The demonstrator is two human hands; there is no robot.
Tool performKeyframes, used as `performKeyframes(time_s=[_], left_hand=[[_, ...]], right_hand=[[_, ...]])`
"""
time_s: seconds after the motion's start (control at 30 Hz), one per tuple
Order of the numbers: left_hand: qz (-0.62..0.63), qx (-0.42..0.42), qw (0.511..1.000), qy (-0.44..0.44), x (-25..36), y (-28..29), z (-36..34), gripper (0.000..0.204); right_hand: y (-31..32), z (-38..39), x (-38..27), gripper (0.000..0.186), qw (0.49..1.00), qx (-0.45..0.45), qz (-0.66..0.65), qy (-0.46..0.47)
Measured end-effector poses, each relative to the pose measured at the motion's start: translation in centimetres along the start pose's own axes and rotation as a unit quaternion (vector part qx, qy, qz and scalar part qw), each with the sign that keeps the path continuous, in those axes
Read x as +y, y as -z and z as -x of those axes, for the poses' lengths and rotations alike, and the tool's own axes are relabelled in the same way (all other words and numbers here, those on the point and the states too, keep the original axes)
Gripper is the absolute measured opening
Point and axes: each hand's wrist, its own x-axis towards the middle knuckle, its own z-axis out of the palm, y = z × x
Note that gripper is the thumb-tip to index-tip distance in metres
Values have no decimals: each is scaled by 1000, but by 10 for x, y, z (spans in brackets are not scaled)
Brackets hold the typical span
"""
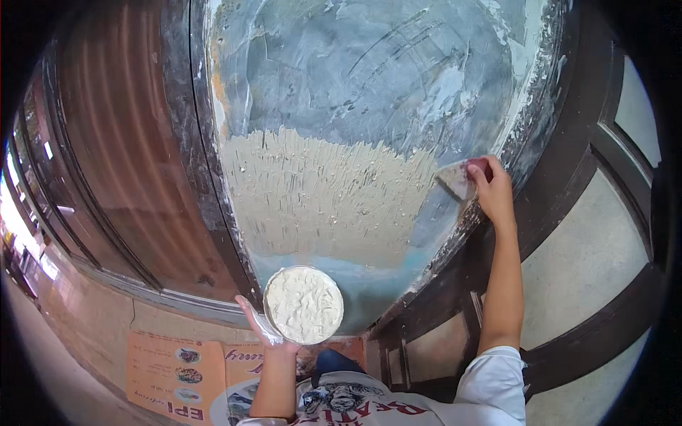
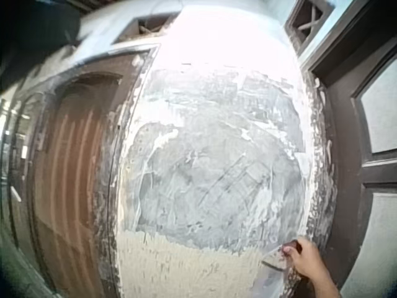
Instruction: The person applies wall putty to a damaged wall surface using a spreader or putty knife.
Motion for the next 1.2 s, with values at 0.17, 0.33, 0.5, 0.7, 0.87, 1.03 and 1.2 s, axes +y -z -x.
performKeyframes(time_s=[0.17, 0.33, 0.5, 0.7, 0.87, 1.03, 1.2], left_hand=[[8, 21, 1000, 18, -2, -3, 1, 112], [-2, 26, 999, 22, -11, -24, -14, 111], [10, 0, 999, 37, -24, -47, -20, 109], [44, -47, 995, 71, -25, -63, -19, 108], [31, -72, 995, 62, -18, -83, -22, 108], [-18, -66, 997, 17, -13, -101, -29, 108], [-31, -100, 994, 33, -12, -116, -23, 94]], right_hand=[[-7, 31, -1, 22, 996, -71, -46, -32], [-29, 71, -48, 25, 937, -274, -202, -77], [-45, 84, -72, 32, 866, -441, -211, -105], [-40, 75, -22, 31, 892, -431, -109, -84], [0, 72, -53, 23, 955, -273, -109, -31], [25, 67, -95, 23, 944, -125, -13, 306], [31, 76, -119, 35, 893, -107, 64, 433]])
